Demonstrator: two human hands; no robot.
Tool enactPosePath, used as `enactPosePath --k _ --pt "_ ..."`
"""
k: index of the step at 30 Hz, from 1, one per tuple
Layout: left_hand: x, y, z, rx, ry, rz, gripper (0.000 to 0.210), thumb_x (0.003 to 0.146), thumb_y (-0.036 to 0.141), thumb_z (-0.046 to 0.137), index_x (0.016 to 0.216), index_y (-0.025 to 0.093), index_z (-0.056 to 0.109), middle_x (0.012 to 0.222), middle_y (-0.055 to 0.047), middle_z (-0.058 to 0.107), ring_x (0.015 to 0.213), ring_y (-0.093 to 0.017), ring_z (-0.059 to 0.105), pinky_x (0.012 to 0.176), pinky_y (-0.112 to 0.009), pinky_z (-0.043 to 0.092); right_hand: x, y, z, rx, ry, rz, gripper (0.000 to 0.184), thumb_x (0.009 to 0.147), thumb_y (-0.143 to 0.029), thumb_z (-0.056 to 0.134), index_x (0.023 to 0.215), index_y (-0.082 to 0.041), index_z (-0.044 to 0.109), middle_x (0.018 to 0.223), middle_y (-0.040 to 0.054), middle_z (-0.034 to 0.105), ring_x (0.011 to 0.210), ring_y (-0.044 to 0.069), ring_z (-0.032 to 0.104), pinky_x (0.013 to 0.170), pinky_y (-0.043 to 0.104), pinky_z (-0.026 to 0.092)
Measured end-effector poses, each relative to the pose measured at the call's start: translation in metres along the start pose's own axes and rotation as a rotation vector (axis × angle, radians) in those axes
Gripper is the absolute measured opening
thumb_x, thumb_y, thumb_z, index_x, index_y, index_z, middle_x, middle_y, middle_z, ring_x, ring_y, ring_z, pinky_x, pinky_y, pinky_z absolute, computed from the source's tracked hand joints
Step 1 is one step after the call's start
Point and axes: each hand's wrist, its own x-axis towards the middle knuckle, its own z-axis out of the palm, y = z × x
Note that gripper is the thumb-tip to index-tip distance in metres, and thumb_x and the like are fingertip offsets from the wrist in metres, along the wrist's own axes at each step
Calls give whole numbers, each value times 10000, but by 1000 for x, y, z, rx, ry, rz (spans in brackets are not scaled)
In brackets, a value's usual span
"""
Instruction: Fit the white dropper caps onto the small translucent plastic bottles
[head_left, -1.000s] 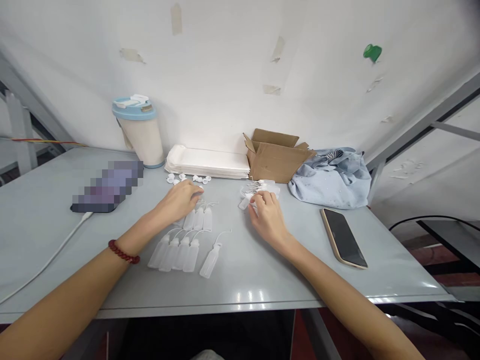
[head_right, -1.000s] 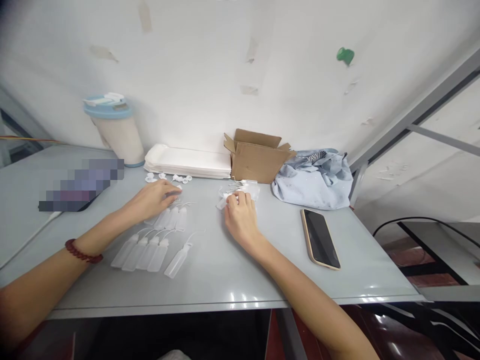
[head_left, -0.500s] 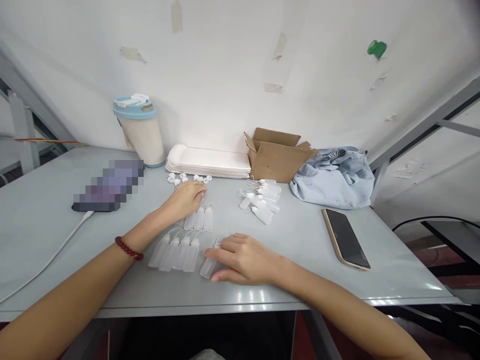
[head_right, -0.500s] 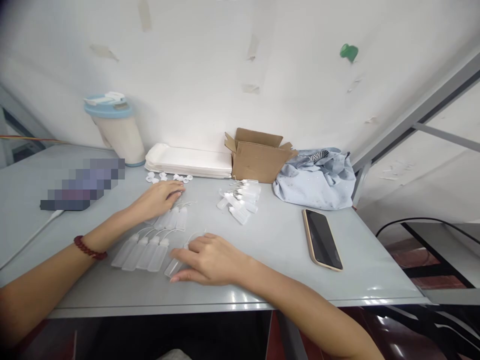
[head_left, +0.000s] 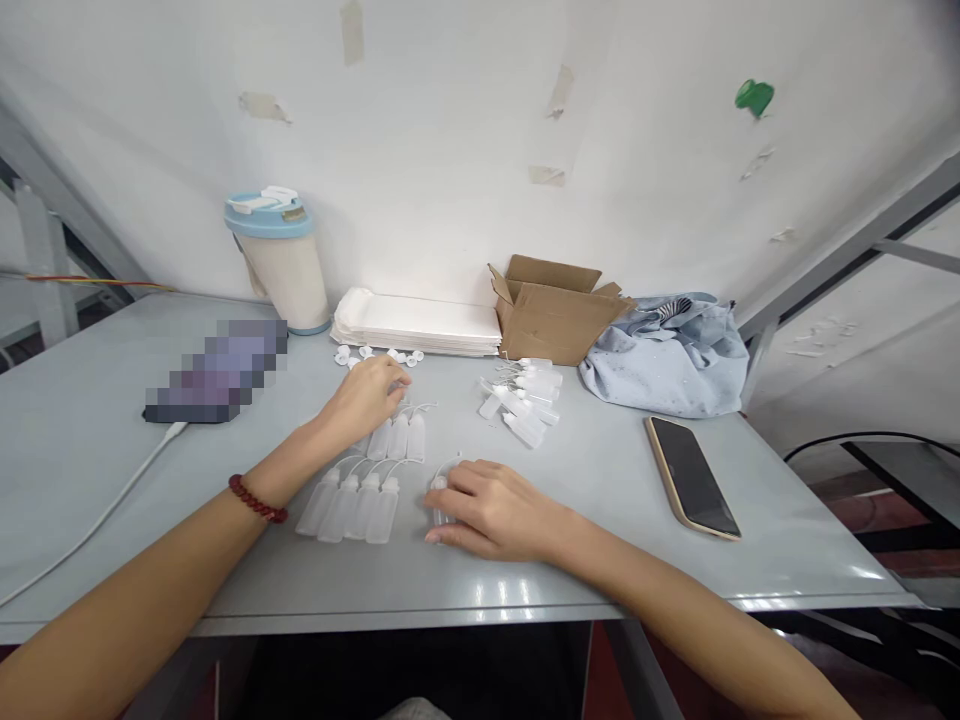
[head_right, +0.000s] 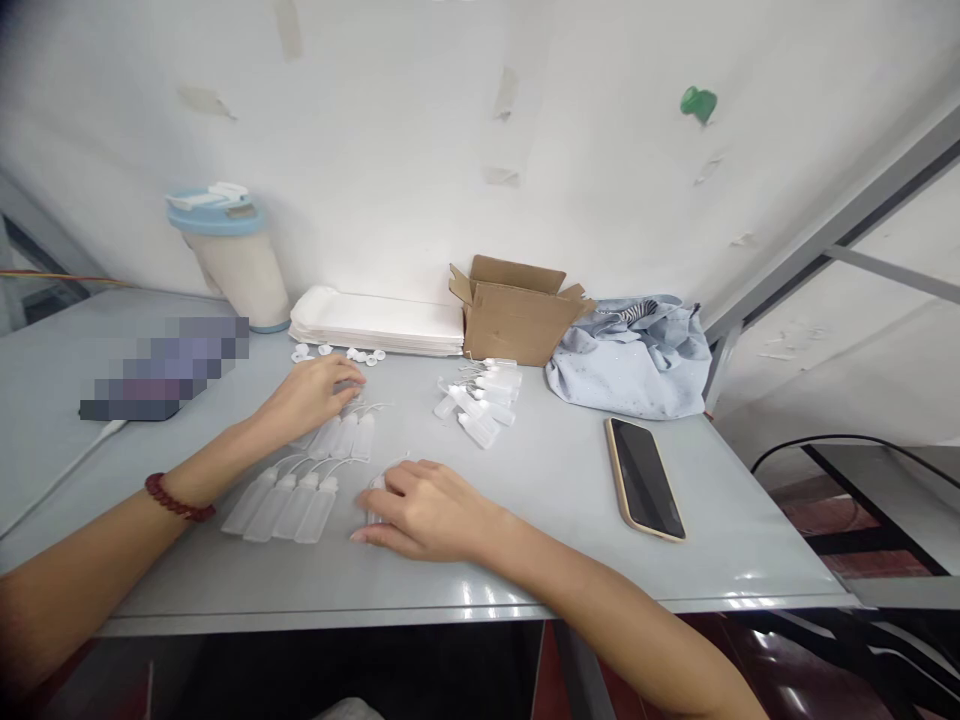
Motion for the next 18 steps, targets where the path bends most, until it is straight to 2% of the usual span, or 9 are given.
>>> enactPosePath --k 5,9,14,18 --pt "-4 15 -10 -70 66 -37 201 760 212 455 779 189 654 931 -67 682 789 -207 623 760 -336 488 0 5 -2 -22 52 49 314 968 -376 388 1032 -142 588 808 61 584 709 155 535 653 267 436" --pt "-8 31 -17 -261 53 -120 155 720 231 493 776 178 627 889 -49 686 736 -189 625 723 -331 491 1 7 1 -144 130 34 284 967 -328 386 1008 -146 600 785 63 569 678 155 510 592 264 401" --pt "-12 43 -23 -560 -59 -173 185 718 296 560 834 169 629 851 -36 690 768 -191 643 697 -313 515 0 11 9 -250 232 51 220 953 -227 406 1033 -181 607 796 67 581 688 160 510 563 254 383" --pt "-14 49 -29 -695 -241 -164 177 731 285 567 839 169 644 821 -27 697 730 -169 640 642 -274 502 -1 15 14 -244 206 99 200 938 -192 424 1033 -198 600 828 69 581 686 156 504 550 246 374"
